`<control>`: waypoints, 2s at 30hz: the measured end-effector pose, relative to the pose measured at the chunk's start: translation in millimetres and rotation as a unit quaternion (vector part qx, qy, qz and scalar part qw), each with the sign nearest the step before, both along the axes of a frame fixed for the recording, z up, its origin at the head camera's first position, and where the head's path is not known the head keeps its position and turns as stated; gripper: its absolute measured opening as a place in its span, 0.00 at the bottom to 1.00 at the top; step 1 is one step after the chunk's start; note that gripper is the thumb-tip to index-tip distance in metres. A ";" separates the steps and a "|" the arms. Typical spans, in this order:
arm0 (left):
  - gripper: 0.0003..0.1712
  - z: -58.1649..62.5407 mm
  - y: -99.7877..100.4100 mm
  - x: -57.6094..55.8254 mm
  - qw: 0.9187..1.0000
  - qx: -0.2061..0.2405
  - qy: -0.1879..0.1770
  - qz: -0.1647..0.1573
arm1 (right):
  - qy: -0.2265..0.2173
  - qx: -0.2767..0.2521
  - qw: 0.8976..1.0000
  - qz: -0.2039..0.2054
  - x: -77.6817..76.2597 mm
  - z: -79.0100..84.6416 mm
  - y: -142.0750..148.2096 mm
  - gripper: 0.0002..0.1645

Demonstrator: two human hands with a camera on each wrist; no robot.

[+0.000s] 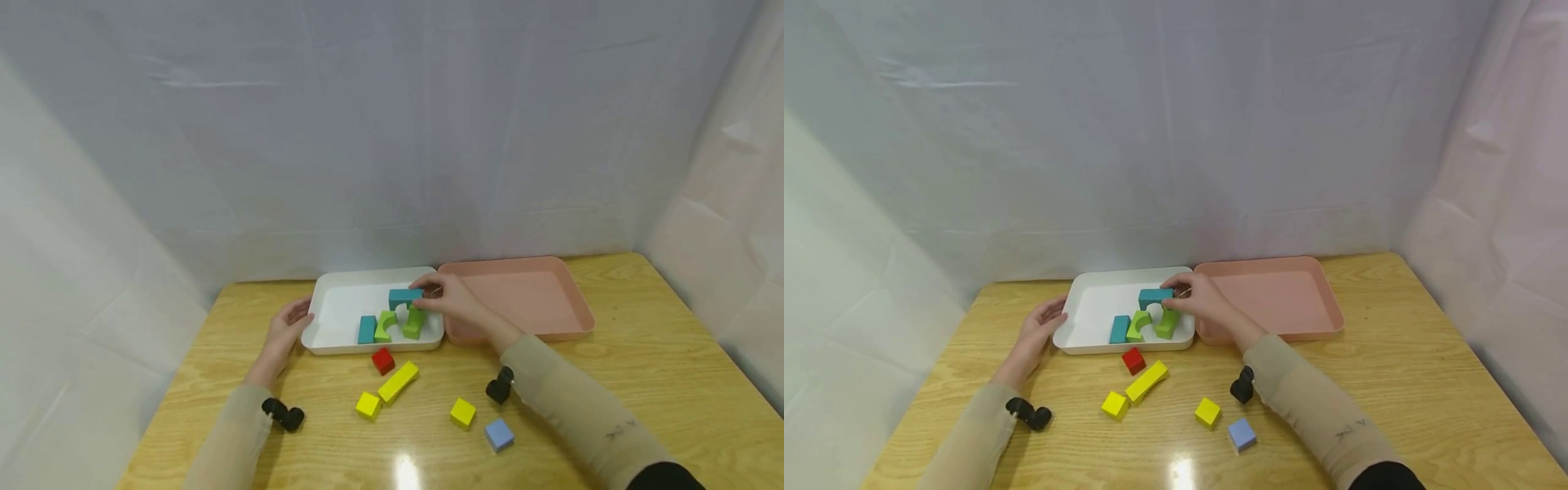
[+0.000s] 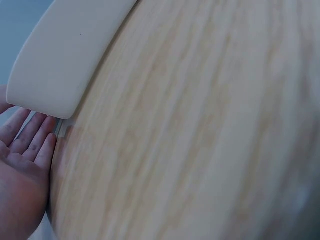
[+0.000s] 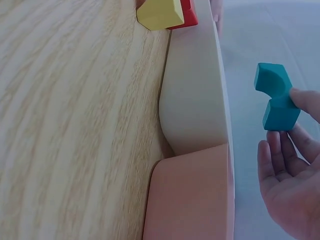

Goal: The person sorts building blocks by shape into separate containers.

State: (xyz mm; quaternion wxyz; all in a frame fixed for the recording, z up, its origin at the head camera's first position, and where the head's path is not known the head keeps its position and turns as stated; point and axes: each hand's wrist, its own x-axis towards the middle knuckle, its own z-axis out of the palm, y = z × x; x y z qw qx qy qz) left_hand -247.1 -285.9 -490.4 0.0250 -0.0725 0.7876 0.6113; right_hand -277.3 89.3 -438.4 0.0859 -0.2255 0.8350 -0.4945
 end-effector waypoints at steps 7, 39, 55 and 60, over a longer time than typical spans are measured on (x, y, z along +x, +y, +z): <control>0.34 -0.6 -1.2 -0.4 1.000 0.006 -0.004 -0.001 | -0.022 0.011 1.000 -0.017 -1.9 2.7 -7.4 0.22; 0.31 -4.6 -6.5 1.8 1.000 -0.006 0.027 -0.008 | -0.048 -0.020 0.994 -0.100 -3.0 -10.0 -28.8 0.20; 0.31 -3.7 -6.2 0.4 1.000 -0.002 0.025 -0.011 | -0.051 -0.014 0.994 -0.099 0.2 -7.4 -26.0 0.18; 0.32 -3.7 -6.2 -0.2 1.000 -0.001 0.024 -0.010 | -0.062 -0.026 0.993 -0.100 1.9 -5.8 -25.4 0.17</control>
